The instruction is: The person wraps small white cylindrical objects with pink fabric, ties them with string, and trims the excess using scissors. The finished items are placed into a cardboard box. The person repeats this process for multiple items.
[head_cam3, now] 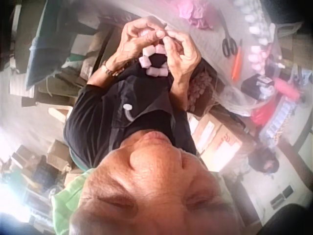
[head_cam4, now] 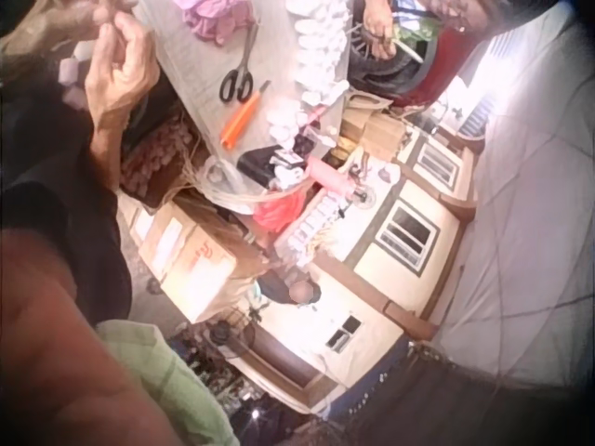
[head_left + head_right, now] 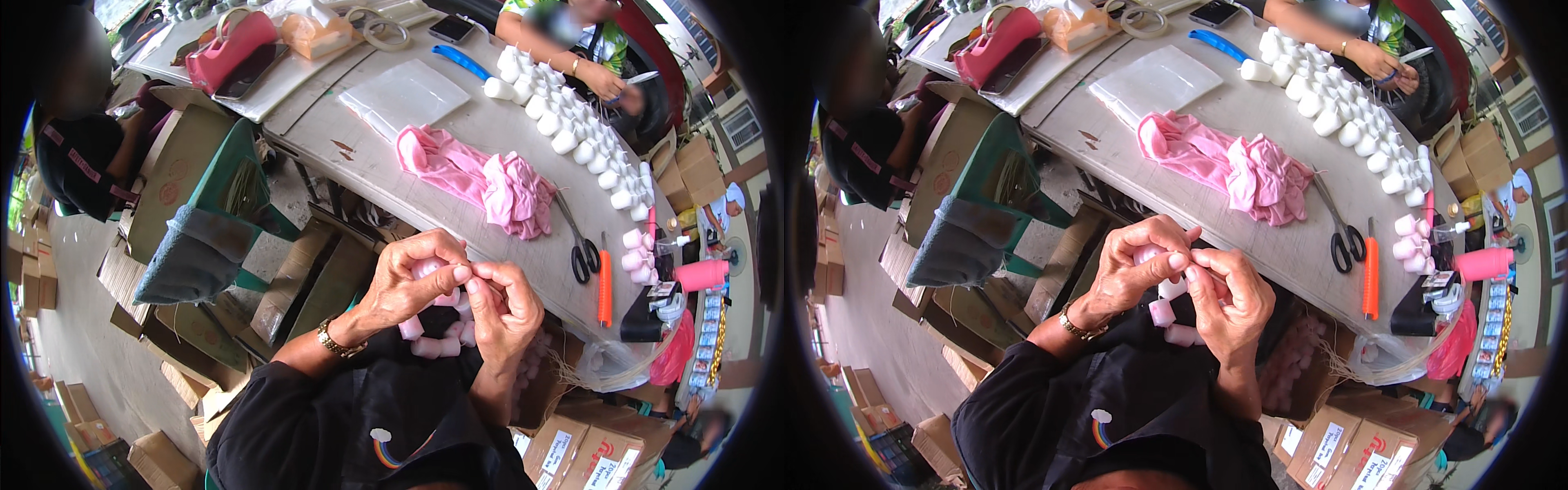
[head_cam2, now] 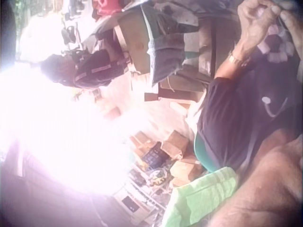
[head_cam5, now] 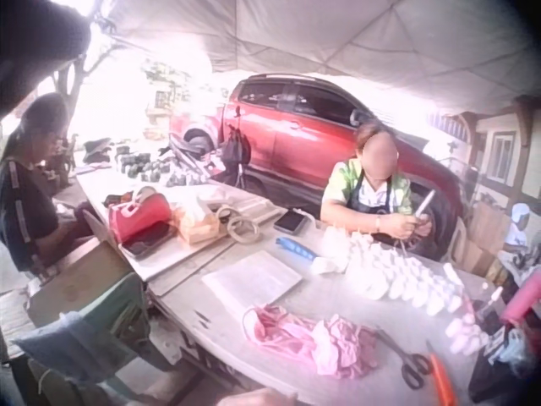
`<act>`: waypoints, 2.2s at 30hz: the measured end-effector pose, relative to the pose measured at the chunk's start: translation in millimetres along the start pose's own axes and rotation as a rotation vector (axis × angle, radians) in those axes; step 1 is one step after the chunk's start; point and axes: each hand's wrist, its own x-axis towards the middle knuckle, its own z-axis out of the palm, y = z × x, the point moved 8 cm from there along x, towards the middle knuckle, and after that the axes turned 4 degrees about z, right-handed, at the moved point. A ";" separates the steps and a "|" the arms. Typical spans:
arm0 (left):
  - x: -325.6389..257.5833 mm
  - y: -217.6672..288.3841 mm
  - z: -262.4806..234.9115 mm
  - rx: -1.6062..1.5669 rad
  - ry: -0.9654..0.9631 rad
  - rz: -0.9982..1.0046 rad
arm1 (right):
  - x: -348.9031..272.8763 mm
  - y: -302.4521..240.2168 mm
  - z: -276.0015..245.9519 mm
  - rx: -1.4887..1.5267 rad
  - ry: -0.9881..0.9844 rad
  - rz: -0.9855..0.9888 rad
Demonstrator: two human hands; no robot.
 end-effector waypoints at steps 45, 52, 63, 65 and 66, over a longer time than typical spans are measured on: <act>-2.0 -38.5 24.3 -1.167 0.153 -0.240 | -3.8 -18.7 9.9 -0.465 0.170 -0.268; 0.0 -36.9 23.4 -1.099 0.167 -0.201 | -4.8 -16.5 10.5 -0.533 0.213 -0.285; 1.0 -33.2 16.1 -0.889 0.147 -0.083 | -1.6 -5.5 8.4 -0.362 0.136 -0.126; 1.5 -31.8 15.3 -0.844 0.127 -0.048 | -0.2 -1.8 6.9 -0.323 0.130 -0.081; 1.6 -31.0 14.9 -0.811 0.121 -0.031 | 0.4 -1.4 6.4 -0.308 0.132 -0.080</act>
